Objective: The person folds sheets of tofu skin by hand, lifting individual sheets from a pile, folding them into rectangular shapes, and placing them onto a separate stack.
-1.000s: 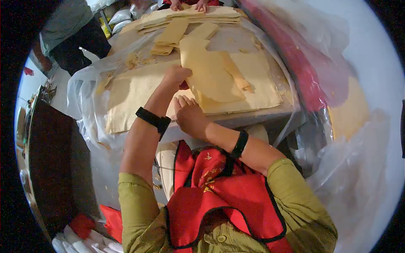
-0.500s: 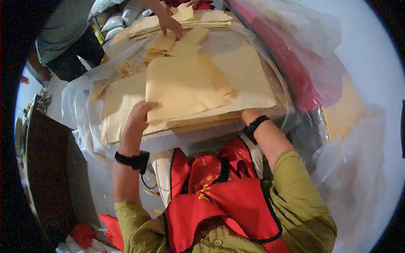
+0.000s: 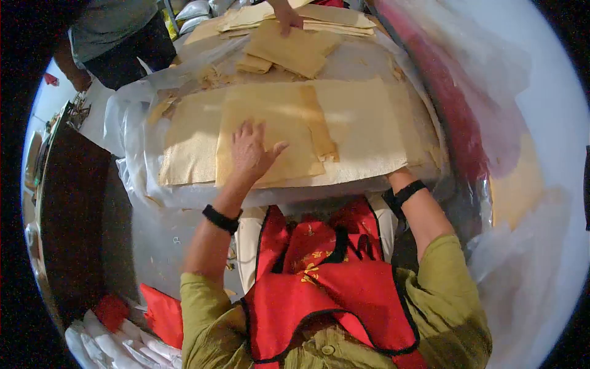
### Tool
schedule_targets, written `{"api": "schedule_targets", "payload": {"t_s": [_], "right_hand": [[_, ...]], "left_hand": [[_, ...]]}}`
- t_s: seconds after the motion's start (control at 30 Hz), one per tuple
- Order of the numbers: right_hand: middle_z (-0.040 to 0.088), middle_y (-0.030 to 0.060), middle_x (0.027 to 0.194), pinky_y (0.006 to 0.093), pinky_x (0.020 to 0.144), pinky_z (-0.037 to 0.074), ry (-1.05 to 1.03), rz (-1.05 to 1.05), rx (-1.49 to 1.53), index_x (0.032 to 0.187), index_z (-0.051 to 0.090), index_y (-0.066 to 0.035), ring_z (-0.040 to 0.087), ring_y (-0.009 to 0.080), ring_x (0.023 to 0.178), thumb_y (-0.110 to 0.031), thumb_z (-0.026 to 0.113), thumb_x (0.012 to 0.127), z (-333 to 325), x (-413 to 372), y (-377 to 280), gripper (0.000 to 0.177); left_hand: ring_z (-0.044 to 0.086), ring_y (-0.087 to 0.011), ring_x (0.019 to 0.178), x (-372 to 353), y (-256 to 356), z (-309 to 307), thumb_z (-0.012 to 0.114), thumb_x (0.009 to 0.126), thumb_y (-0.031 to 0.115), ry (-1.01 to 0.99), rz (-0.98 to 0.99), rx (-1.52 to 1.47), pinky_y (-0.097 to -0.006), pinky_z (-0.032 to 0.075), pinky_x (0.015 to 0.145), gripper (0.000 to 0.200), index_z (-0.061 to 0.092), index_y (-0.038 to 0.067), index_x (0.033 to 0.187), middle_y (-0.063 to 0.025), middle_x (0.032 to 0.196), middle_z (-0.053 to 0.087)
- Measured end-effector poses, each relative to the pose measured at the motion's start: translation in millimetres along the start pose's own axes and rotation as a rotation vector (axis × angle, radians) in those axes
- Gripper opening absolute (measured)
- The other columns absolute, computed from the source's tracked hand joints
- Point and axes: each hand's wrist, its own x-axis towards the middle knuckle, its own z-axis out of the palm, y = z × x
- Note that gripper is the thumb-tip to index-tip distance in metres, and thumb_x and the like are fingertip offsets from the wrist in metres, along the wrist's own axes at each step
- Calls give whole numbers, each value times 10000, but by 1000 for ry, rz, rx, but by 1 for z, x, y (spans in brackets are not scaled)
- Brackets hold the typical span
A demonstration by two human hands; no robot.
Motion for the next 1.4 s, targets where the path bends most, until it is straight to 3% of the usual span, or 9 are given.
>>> {"api": "schedule_targets", "payload": {"t_s": [0.43, 0.53, 0.6, 0.67, 0.77, 0.87, 0.97, 1.13, 1.4], "right_hand": [[380, 233, 1259, 437, 975, 283, 12, -258, 541, 1227, 381, -9, 361, 388, 1157, -216, 473, 845, 48, -7, -91, 444], [387, 226, 1257, 468, 967, 282, 33, -617, 6, 1237, 380, -36, 366, 386, 1154, -228, 451, 853, 67, -3, -123, 435], [319, 190, 1312, 511, 974, 242, -139, -462, -136, 1255, 367, -74, 310, 356, 1204, -240, 429, 858, 75, -15, -147, 435], [250, 168, 1354, 498, 1000, 201, -234, -378, -326, 1277, 346, -90, 241, 344, 1250, -246, 431, 856, 85, -19, -161, 457], [245, 154, 1358, 545, 989, 176, -294, -293, -397, 1269, 349, -94, 222, 345, 1259, -250, 441, 847, 98, -15, -161, 460], [251, 148, 1358, 543, 991, 172, -257, -273, -436, 1265, 355, -99, 215, 342, 1263, -257, 454, 839, 105, -14, -151, 464], [284, 153, 1352, 574, 971, 198, -195, -347, -435, 1246, 380, -98, 253, 342, 1251, -308, 413, 849, 97, -13, -156, 450], [265, 143, 1357, 548, 991, 170, -216, -490, -469, 1264, 362, -96, 215, 332, 1265, -352, 474, 822, 102, -3, -153, 523], [300, 139, 1338, 525, 985, 173, -371, -454, -431, 1272, 358, -100, 212, 310, 1265, -463, 505, 781, 109, 2, -155, 629]], "left_hand": [[501, -237, 976, -9, -11, 20, 609, 736, 398, -119, -82, -165, -436, 315, 896, 401, 609, 40, 916, -98, 1025, 530], [510, -182, 955, 3, -43, 29, 547, 805, 391, -203, -609, -1249, -373, 396, 845, 426, 582, 14, 1001, -82, 1044, 545], [522, -148, 924, 3, -42, -12, 421, 852, 488, -202, -511, -1490, -324, 441, 807, 556, 480, 31, 1163, -85, 1062, 553], [530, -144, 897, 12, -34, -57, 463, 845, 447, -224, -886, -1880, -291, 461, 769, 526, 464, 32, 1169, -71, 1022, 559], [572, -177, 743, 9, -59, -53, 546, 821, 322, -322, -849, -2018, -322, 492, 640, 342, 551, 39, 1014, -56, 848, 594], [594, -172, 724, 1, -76, -40, 612, 752, 219, -468, -650, -1227, -314, 475, 607, 308, 586, 6, 973, -57, 868, 624], [606, -217, 662, 16, -68, -32, 613, 715, 192, -355, -547, -1109, -352, 466, 587, 208, 621, 17, 829, -98, 780, 639], [602, -274, 689, 52, -114, 56, 636, 654, 190, -351, -273, -393, -362, 469, 621, 218, 601, 16, 781, -172, 756, 616], [591, -331, 773, 42, -73, 9, 664, 629, 230, -41, -310, -105, -425, 464, 675, 319, 587, 20, 857, -158, 779, 615]]}}
